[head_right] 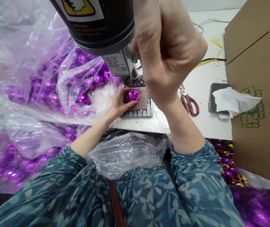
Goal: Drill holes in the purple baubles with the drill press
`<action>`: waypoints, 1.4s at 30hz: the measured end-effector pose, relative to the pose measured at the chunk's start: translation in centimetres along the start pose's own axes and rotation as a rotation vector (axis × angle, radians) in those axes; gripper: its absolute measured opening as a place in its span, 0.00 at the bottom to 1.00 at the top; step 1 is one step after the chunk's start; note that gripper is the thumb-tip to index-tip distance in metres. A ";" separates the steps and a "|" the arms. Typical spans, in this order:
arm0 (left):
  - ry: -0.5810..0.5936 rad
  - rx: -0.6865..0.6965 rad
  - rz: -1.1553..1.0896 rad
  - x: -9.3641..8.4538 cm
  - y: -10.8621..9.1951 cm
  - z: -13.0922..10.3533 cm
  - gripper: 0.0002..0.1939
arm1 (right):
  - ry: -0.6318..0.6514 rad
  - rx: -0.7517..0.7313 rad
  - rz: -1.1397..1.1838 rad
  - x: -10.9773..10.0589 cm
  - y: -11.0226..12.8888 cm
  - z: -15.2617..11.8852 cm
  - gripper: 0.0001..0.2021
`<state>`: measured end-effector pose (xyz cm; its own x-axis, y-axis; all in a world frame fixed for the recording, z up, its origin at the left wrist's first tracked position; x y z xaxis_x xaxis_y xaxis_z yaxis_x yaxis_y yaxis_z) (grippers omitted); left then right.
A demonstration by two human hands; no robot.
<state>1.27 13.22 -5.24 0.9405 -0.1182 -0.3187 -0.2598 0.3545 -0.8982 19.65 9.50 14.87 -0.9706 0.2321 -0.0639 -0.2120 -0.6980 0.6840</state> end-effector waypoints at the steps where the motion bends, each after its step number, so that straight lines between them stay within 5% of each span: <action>1: 0.001 -0.002 0.002 0.0 0.1 0.0 0.32 | -0.095 -0.100 0.003 -0.1 -0.3 -0.5 0.23; 4: -0.001 -0.001 -0.001 0.0 0.1 -0.1 0.32 | -0.282 -0.436 0.007 -0.1 -1.6 -1.1 0.14; 6: -0.003 0.007 -0.010 0.0 0.0 -0.1 0.31 | -0.328 -0.523 0.008 0.1 -2.8 -1.0 0.13; 11: 0.000 0.010 -0.010 -0.1 -0.1 -0.1 0.31 | -0.423 -0.579 0.021 0.8 -5.1 -1.6 0.12; 15: -0.006 0.008 -0.013 -0.1 0.0 -0.1 0.31 | -0.457 -0.601 0.030 0.9 -6.2 -2.4 0.21; 23: -0.009 0.002 -0.039 0.0 -0.1 -0.1 0.31 | -0.360 -0.643 -0.140 0.3 -9.4 -3.0 0.36; 28: -0.010 0.005 -0.036 0.0 0.1 0.1 0.31 | -0.379 -0.619 -0.082 0.8 -6.1 -2.8 0.32; 32: -0.057 -0.012 -0.018 0.3 -0.2 -0.1 0.31 | -0.336 -0.300 -0.039 0.7 -0.4 0.5 0.28; 36: -0.130 0.071 0.065 0.3 -1.8 -3.3 0.28 | -0.172 -0.077 0.025 0.6 2.1 3.5 0.35; 42: 0.406 0.462 0.314 0.8 -4.1 -13.1 0.25 | -0.186 -0.076 -0.094 0.4 1.2 3.2 0.38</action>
<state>0.23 -0.42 -5.82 0.6563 -0.2511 -0.7115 -0.3017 0.7770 -0.5525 19.33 10.93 18.01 -0.9099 0.4147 0.0146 -0.3156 -0.7145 0.6244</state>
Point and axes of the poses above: each hand's wrist, its own z-axis towards the middle knuckle, its own x-axis out of the palm, y = z × x, the point moved 1 cm from there along z, towards the middle knuckle, and after that the axes turned 6 degrees about -z, right-handed, at the moved point
